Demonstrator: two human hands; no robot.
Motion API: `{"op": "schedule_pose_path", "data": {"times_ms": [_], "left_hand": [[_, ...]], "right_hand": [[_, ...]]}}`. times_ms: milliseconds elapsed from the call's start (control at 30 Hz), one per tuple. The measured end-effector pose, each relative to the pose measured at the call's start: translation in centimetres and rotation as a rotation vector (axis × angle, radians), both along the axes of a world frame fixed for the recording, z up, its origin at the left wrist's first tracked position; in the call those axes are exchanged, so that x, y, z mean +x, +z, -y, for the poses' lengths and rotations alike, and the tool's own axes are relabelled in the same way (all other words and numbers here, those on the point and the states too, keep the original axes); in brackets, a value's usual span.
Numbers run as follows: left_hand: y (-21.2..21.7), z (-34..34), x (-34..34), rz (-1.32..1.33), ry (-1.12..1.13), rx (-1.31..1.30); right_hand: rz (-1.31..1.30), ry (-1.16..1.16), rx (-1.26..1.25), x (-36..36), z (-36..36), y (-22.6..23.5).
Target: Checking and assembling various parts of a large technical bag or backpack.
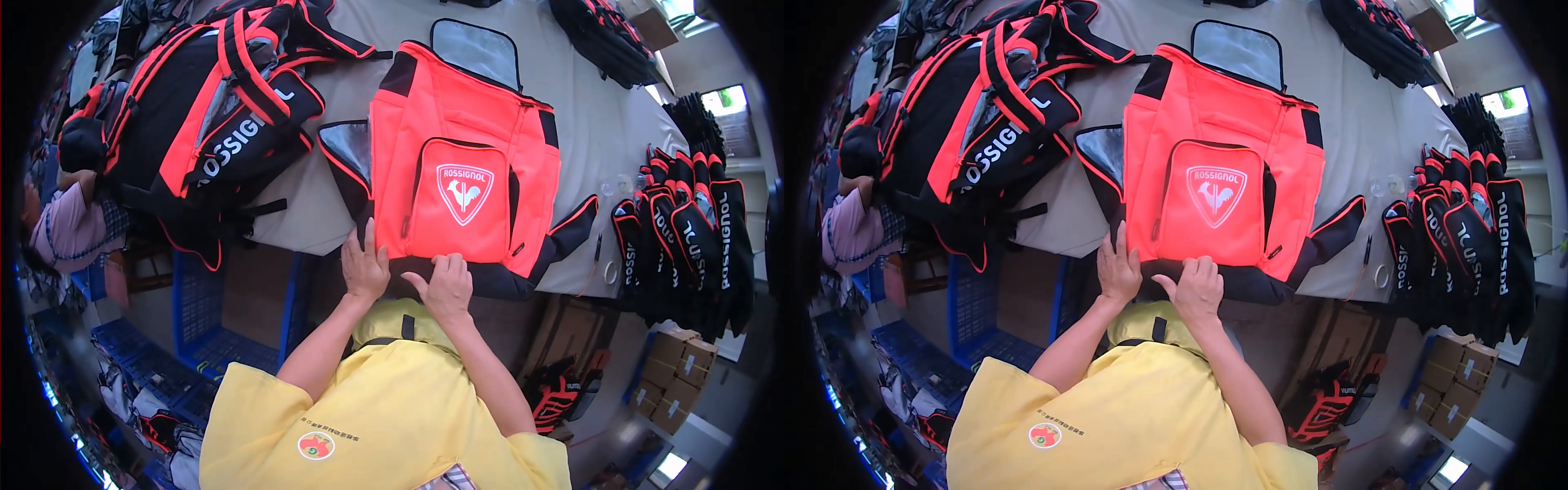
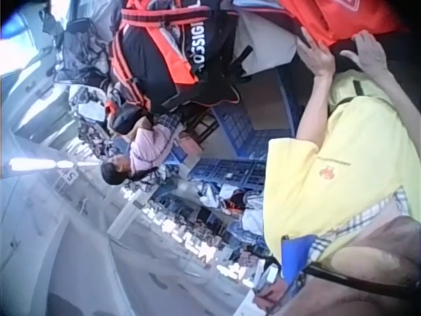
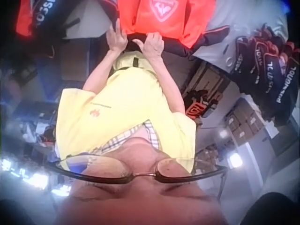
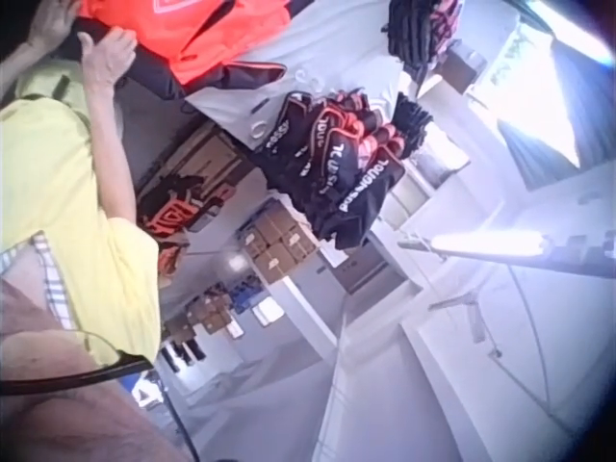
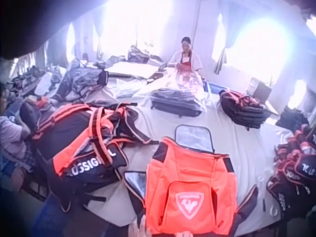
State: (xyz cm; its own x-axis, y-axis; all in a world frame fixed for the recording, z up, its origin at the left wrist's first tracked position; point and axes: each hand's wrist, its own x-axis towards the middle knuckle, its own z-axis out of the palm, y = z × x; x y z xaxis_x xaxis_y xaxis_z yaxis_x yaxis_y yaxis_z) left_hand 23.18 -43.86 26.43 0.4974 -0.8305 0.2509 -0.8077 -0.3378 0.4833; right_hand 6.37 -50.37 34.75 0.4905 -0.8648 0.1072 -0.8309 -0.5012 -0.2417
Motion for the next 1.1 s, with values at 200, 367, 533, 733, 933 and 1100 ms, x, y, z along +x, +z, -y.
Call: {"op": "schedule_pose_path", "data": {"times_ms": [200, 367, 533, 733, 933, 1100], "left_hand": [[0.2, -0.1, 0.3, -0.016, 0.005, -0.032], [0.5, -0.2, 0.7, -0.026, 0.020, -0.048], [0.3, -0.7, 0.8, -0.039, 0.008, -0.027], [1.2, -0.5, 0.6, -0.056, -0.018, -0.040], [-0.6, -0.5, 0.8, -0.023, -0.012, -0.020], [-1.3, -0.3, 0.8, -0.043, -0.040, 0.021]], "right_hand": [[0.262, -0.122, 0.194, -4.1, 0.0, 0.5], [0.166, -0.707, 0.468, -18.7, -6.2, -1.7], [-0.187, -1.379, 0.917, -33.2, -19.4, -2.9], [0.172, -1.871, 1.179, -47.0, -33.1, -4.5], [-0.124, -1.262, 1.032, -40.2, -29.3, -6.0], [0.089, -1.096, 0.721, -29.5, -15.4, -3.8]]}}
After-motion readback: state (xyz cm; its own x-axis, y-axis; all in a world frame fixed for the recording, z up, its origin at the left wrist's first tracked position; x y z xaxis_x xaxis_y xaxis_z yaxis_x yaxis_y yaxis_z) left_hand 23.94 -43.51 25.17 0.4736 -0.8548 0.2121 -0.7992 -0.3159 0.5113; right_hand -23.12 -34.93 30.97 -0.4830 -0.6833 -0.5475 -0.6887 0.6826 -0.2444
